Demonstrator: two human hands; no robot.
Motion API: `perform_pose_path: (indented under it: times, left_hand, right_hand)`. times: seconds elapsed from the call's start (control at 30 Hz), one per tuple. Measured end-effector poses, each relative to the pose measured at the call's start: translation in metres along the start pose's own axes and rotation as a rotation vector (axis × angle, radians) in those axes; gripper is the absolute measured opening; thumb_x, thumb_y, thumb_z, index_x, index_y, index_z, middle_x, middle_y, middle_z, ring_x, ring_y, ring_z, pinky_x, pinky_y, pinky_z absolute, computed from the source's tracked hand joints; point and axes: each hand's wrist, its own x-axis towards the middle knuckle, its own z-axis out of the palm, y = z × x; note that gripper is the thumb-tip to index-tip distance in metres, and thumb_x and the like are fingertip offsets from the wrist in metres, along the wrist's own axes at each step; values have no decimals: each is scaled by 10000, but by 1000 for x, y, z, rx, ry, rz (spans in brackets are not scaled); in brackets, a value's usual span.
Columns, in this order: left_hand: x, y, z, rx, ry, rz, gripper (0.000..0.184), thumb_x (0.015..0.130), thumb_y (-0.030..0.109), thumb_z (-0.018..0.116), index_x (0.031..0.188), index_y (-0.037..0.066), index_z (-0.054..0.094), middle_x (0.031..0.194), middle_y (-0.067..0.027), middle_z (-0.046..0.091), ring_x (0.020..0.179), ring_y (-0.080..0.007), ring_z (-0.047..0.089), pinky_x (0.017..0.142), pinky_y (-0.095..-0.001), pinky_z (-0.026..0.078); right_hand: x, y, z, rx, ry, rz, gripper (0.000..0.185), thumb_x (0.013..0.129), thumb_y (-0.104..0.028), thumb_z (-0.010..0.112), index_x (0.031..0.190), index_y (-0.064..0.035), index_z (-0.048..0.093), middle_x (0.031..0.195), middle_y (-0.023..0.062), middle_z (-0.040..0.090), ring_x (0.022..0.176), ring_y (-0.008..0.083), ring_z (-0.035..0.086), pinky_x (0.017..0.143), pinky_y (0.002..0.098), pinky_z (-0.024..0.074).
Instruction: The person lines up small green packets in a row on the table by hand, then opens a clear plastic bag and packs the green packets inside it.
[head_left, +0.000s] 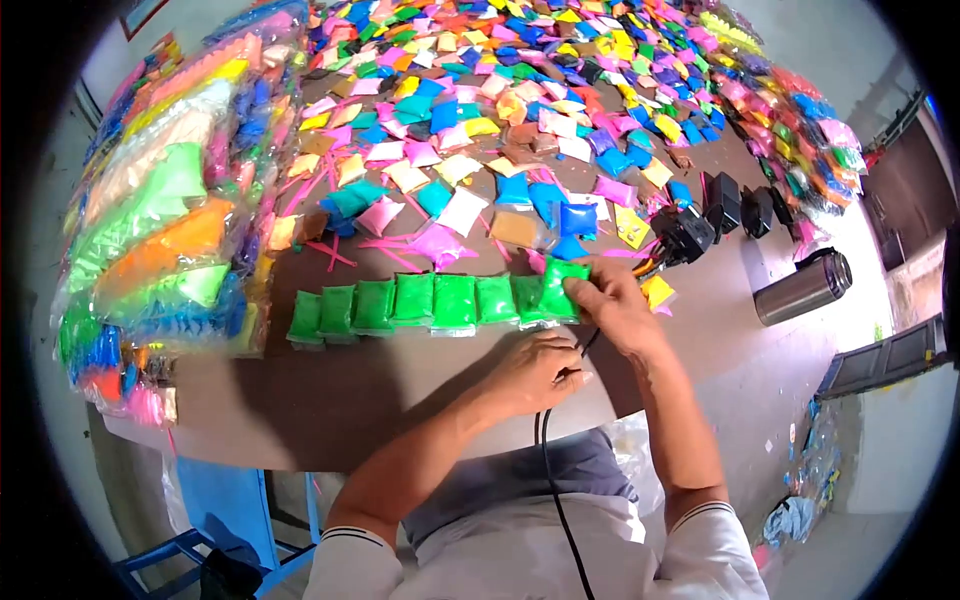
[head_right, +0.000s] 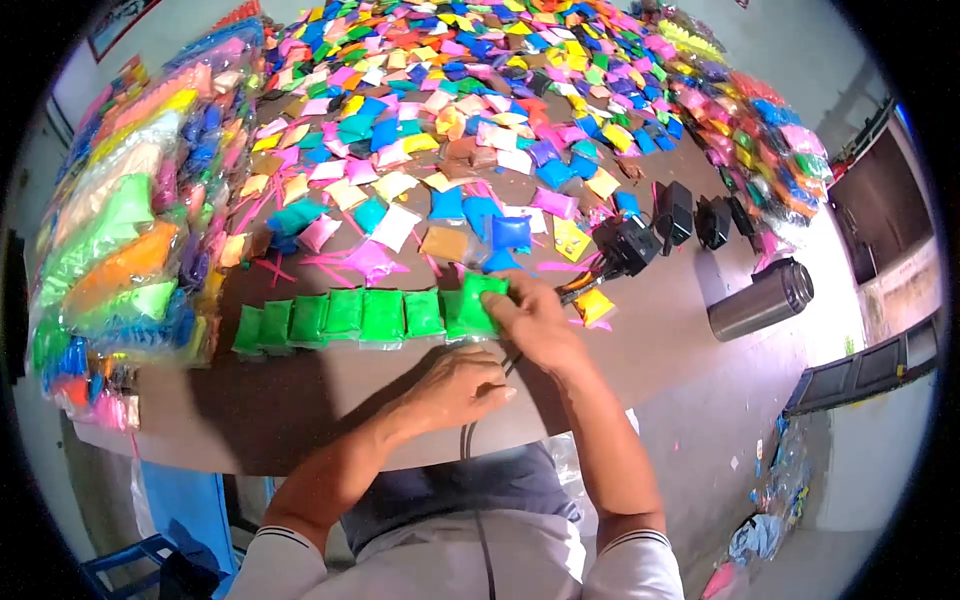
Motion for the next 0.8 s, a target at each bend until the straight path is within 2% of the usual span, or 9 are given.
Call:
perform_pose_path:
  times: [0.07, 0.17, 0.27, 0.33, 0.37, 0.4, 0.5, 0.67, 0.8]
  left_hand:
    - [-1, -4, 3, 16, 0, -3, 261, 821, 207, 662, 683, 25, 538, 712, -111, 531, 741, -291, 537, 689, -427, 436]
    - [-3, -5, 4, 31, -7, -2, 247, 815, 203, 665, 690, 24, 550, 735, -101, 556, 788, -286, 550, 704, -428, 441]
    - [-5, -11, 11, 3, 45, 39, 239, 807, 197, 673, 694, 20, 558, 761, -110, 578, 814, -288, 561, 725, -428, 449]
    - [-6, -10, 11, 47, 13, 2, 215, 802, 200, 682, 721, 19, 598, 811, -127, 615, 856, -301, 584, 761, -427, 460]
    - [-7, -10, 11, 19, -15, -29, 205, 802, 203, 684, 739, 18, 618, 827, -136, 627, 868, -308, 594, 775, -426, 463]
    - [-7, -10, 11, -10, -42, -60, 199, 802, 205, 686, 757, 17, 638, 843, -146, 639, 881, -315, 604, 789, -426, 466]
    - [-7, -5, 7, -7, -72, -108, 196, 801, 200, 690, 785, 7, 659, 857, -161, 656, 882, -320, 617, 807, -430, 468]
    - [-8, -6, 10, -15, -75, -147, 208, 794, 205, 695, 786, 1, 658, 842, -165, 664, 875, -319, 619, 805, -433, 468]
    - [-7, -6, 9, 8, -83, -141, 213, 789, 206, 690, 799, -4, 656, 814, -174, 663, 829, -326, 629, 771, -439, 474]
  right_hand:
    - [15, 6, 11, -84, -98, 15, 225, 931, -156, 624, 1109, -23, 593, 835, -17, 577, 727, 56, 500, 606, 217, 386]
    - [31, 7, 30, -73, -151, -56, 244, 911, -128, 656, 1115, -16, 581, 858, -8, 585, 759, 71, 514, 634, 231, 411]
    - [40, 8, 41, -123, -201, 18, 272, 890, -123, 687, 1110, -13, 572, 874, 1, 598, 768, 89, 521, 656, 253, 437]
    - [41, 7, 51, -289, -140, -13, 288, 873, -129, 706, 1101, -14, 573, 885, 26, 612, 790, 109, 533, 685, 275, 458]
    - [37, 3, 52, -409, -67, -47, 343, 847, -129, 726, 1129, -2, 578, 903, 81, 640, 820, 148, 579, 725, 302, 482]
    - [36, 1, 54, -409, -75, -50, 343, 847, -129, 726, 1129, -2, 578, 903, 81, 640, 820, 148, 579, 725, 302, 482]
    - [34, 1, 54, -558, 38, -178, 443, 796, -141, 755, 1181, -5, 585, 984, 157, 653, 885, 240, 641, 788, 338, 504]
    - [26, -2, 54, -644, 27, -208, 438, 776, -165, 768, 1165, -40, 609, 1023, 149, 631, 802, 260, 626, 730, 348, 502]
    - [27, 10, 55, -600, 66, -274, 404, 774, -158, 774, 1133, -43, 629, 987, 119, 632, 718, 198, 605, 657, 328, 496]
